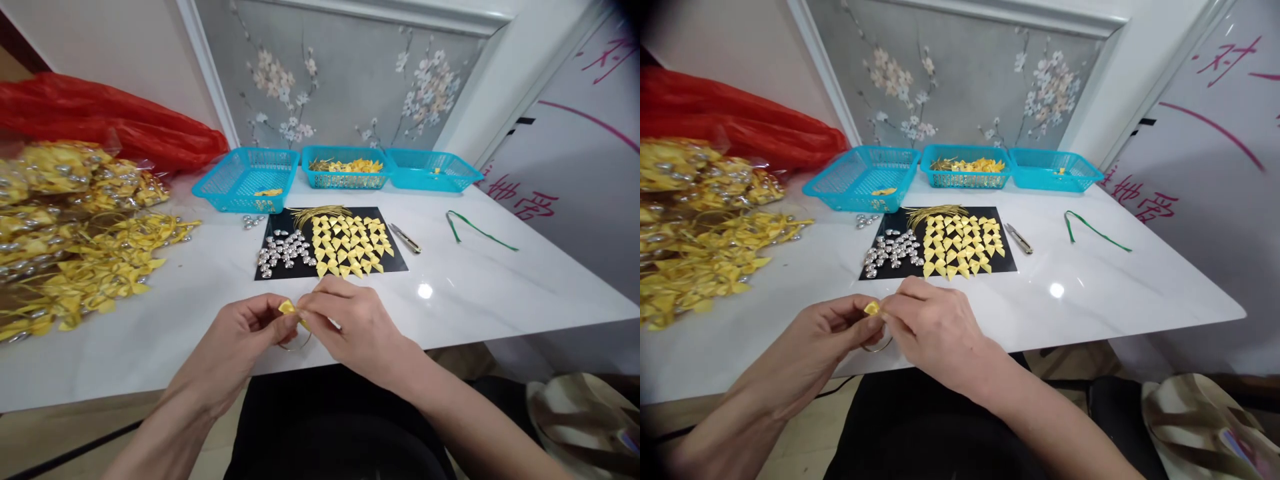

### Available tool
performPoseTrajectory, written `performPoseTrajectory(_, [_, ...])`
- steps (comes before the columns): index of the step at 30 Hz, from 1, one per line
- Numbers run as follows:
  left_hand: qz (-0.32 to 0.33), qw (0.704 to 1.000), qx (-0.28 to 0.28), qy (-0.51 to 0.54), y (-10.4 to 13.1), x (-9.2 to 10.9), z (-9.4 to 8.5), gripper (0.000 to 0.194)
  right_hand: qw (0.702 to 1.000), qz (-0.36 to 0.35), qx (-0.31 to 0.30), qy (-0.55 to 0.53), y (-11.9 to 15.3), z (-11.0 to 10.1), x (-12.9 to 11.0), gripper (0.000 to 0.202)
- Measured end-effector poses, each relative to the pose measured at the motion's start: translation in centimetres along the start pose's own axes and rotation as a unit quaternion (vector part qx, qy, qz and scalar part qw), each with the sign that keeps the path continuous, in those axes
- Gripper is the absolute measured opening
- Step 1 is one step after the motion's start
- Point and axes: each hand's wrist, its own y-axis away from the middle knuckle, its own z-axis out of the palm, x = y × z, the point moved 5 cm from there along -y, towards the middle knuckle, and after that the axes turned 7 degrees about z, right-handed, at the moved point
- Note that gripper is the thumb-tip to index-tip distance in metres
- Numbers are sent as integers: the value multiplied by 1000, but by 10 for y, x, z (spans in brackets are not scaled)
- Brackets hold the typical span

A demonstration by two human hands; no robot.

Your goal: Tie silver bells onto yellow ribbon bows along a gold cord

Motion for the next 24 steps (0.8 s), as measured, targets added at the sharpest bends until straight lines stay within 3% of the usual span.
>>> performPoseTrajectory(11, [58,977,64,-195,5,10,-11,24,979,-92,31,180,-3,-11,1,35])
performPoseTrajectory(18, [80,966,56,-240,7,18,-6,26,965,-143,59,210,-2,-16,-9,36])
performPoseTrajectory(24, [85,962,67,-252,9,15,-13,25,957,-135,104,234,-3,-36,-9,38])
